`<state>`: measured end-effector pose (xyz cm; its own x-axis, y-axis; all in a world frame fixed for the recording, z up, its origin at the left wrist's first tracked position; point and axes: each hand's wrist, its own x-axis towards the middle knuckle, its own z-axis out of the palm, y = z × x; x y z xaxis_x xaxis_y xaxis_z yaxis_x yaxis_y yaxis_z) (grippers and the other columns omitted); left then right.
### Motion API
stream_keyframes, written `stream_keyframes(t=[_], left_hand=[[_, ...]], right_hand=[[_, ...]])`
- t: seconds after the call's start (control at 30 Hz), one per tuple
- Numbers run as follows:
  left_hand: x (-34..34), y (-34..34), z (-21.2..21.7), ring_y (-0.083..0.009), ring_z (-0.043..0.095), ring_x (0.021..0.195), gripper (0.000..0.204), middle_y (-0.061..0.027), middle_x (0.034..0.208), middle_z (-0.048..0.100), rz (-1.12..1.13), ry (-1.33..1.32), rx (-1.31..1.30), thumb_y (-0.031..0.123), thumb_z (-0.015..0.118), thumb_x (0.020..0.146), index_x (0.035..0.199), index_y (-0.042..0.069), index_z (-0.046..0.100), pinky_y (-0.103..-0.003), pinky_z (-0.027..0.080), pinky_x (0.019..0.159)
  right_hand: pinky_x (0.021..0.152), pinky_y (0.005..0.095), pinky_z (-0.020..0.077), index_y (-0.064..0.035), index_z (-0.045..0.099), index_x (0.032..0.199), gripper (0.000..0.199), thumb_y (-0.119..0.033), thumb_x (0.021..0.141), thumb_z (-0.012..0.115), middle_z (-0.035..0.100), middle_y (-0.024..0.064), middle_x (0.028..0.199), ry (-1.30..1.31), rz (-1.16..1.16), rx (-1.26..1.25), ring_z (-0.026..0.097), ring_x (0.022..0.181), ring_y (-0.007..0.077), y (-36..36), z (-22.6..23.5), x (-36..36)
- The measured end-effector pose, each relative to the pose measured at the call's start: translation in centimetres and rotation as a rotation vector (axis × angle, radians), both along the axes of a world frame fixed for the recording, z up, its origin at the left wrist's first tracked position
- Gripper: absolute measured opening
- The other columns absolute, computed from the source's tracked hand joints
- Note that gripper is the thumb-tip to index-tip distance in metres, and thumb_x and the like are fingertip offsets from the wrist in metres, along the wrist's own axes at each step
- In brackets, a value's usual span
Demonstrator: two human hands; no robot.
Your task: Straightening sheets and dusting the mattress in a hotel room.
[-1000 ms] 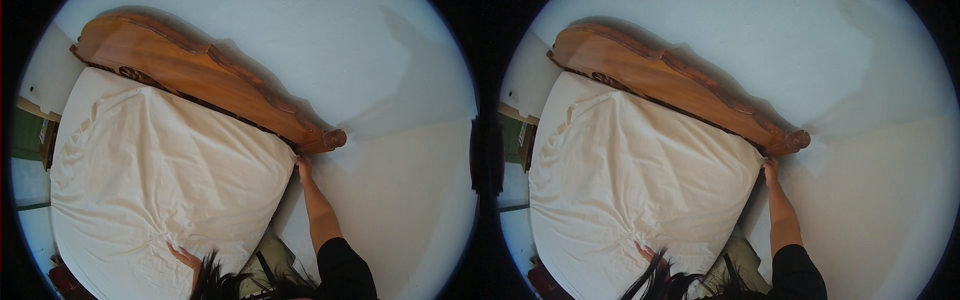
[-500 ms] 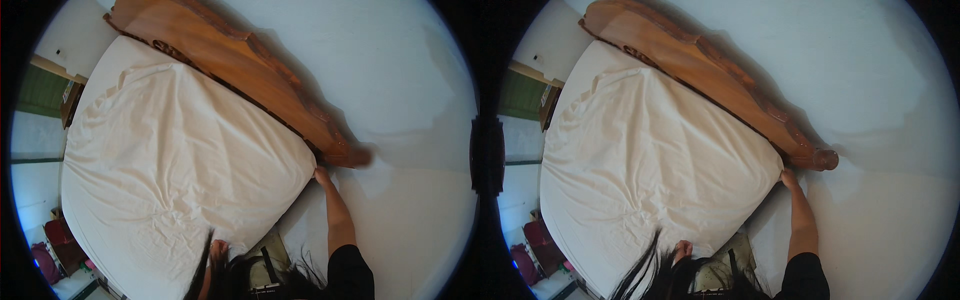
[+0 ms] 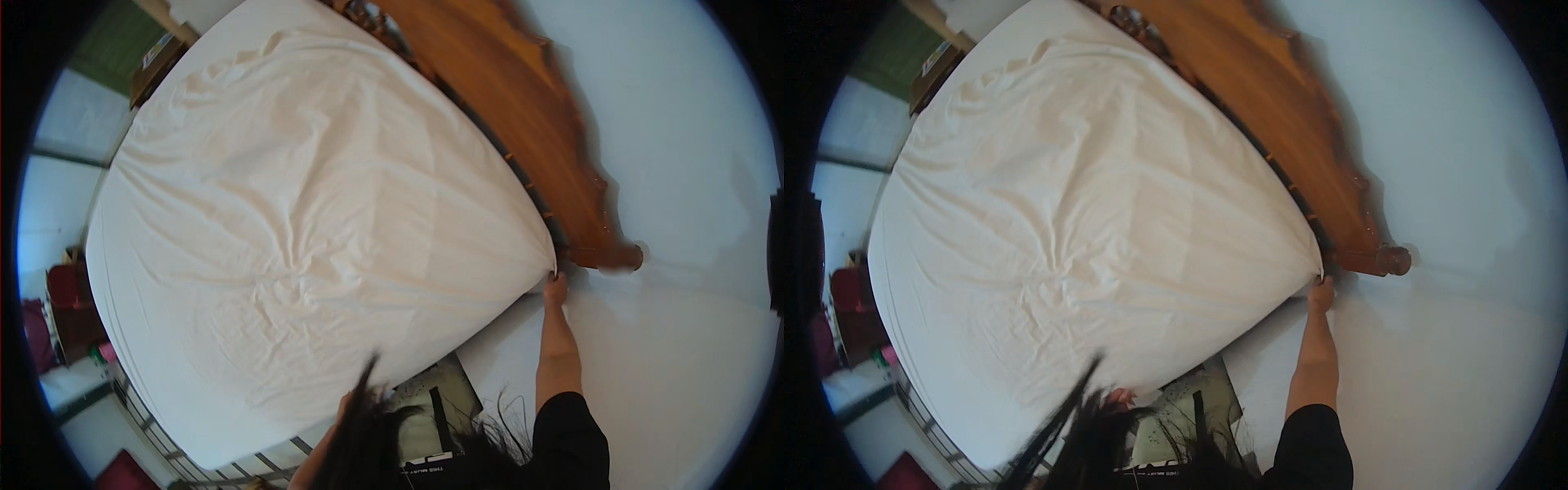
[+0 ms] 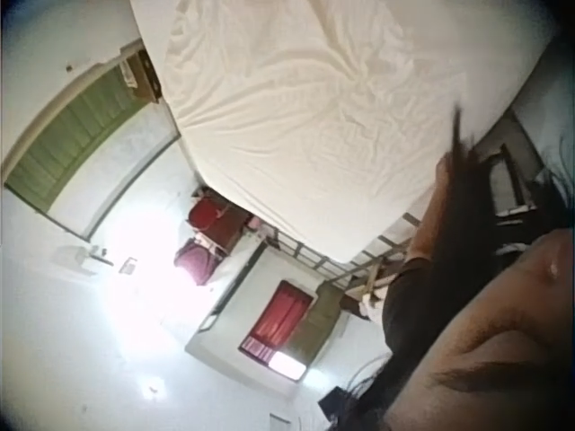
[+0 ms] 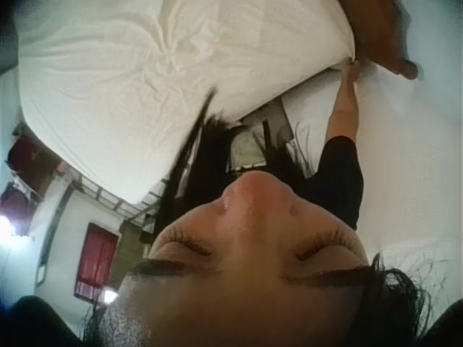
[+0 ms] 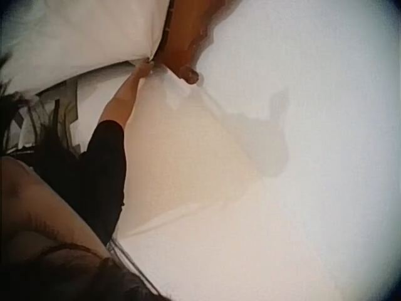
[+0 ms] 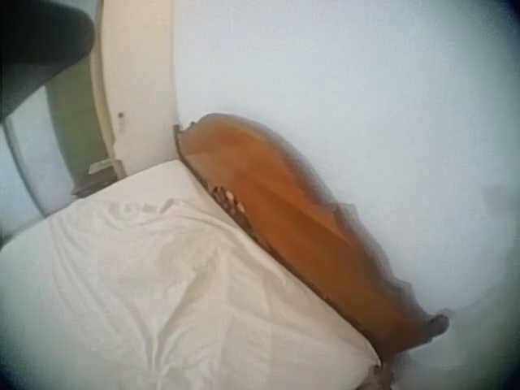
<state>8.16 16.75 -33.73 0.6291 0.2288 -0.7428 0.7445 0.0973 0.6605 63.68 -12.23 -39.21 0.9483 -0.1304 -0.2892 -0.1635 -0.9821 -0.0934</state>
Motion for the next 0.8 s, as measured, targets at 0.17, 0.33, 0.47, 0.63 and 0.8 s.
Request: stream_keyframes(t=[0.17, 0.33, 0.47, 0.63, 0.8], left_hand=[[-7.8, -2.5, -2.7, -0.0197, 0.059, 0.073, 0.048, -0.0065, 0.086, 0.064, 0.444, 0.212, -0.361, 0.047, 0.039, 0.09, 0.096, 0.003, 0.059, -0.031, 0.045, 0.064], [-12.2, -7.0, -3.9, -0.0204, 0.056, 0.071, 0.068, -0.0085, 0.095, 0.058, 1.02, 0.21, -0.524, 0.066, 0.031, 0.084, 0.116, 0.009, 0.049, -0.031, 0.043, 0.057], [-14.1, -7.2, -4.6, -0.0176, 0.057, 0.073, 0.065, -0.0093, 0.108, 0.057, 1.515, 0.074, -0.335, 0.064, 0.037, 0.084, 0.117, 0.008, 0.044, -0.029, 0.044, 0.056], [-13.2, -5.2, -5.9, -0.0101, 0.045, 0.059, 0.043, -0.002, 0.076, 0.045, 1.835, 0.042, -0.09, 0.051, 0.056, 0.082, 0.084, 0.01, 0.041, -0.021, 0.039, 0.049], [-13.1, -5.3, -4.6, -0.0119, 0.043, 0.058, 0.042, 0.0002, 0.067, 0.042, 1.848, -0.028, -0.174, 0.051, 0.054, 0.083, 0.083, 0.011, 0.04, -0.025, 0.039, 0.051]], right_hand=[[0.09, 0.0408, 0.0389, 0.0036, 0.043, 0.118, 0.062, -0.046, 0.083, 0.053, 0.049, 0.0185, 0.121, -0.132, -0.644, 0.559, 0.049, 0.108, 0.0318, 2.6, -6.3, -8.6], [0.094, 0.0392, 0.0375, -0.0091, 0.043, 0.125, 0.068, -0.062, 0.083, 0.038, 0.047, 0.0087, 0.126, 0.431, -0.878, 1.346, 0.046, 0.113, 0.0271, 7.9, -7.4, -21.0], [0.091, 0.0419, 0.0397, -0.0155, 0.045, 0.123, 0.069, -0.068, 0.08, 0.035, 0.049, 0.0069, 0.123, 0.631, -0.89, 1.391, 0.046, 0.113, 0.0265, 11.4, -3.3, -27.2], [0.085, 0.0492, 0.0431, -0.0178, 0.046, 0.122, 0.072, -0.072, 0.076, 0.035, 0.052, 0.0056, 0.12, 0.782, -0.866, 1.054, 0.048, 0.11, 0.0278, 13.5, -1.1, -30.0], [0.099, 0.0457, 0.0334, -0.0178, 0.038, 0.131, 0.078, -0.074, 0.077, 0.029, 0.038, 0.0032, 0.135, 0.769, -0.79, 1.608, 0.038, 0.12, 0.0275, 14.8, -1.3, -32.1]])
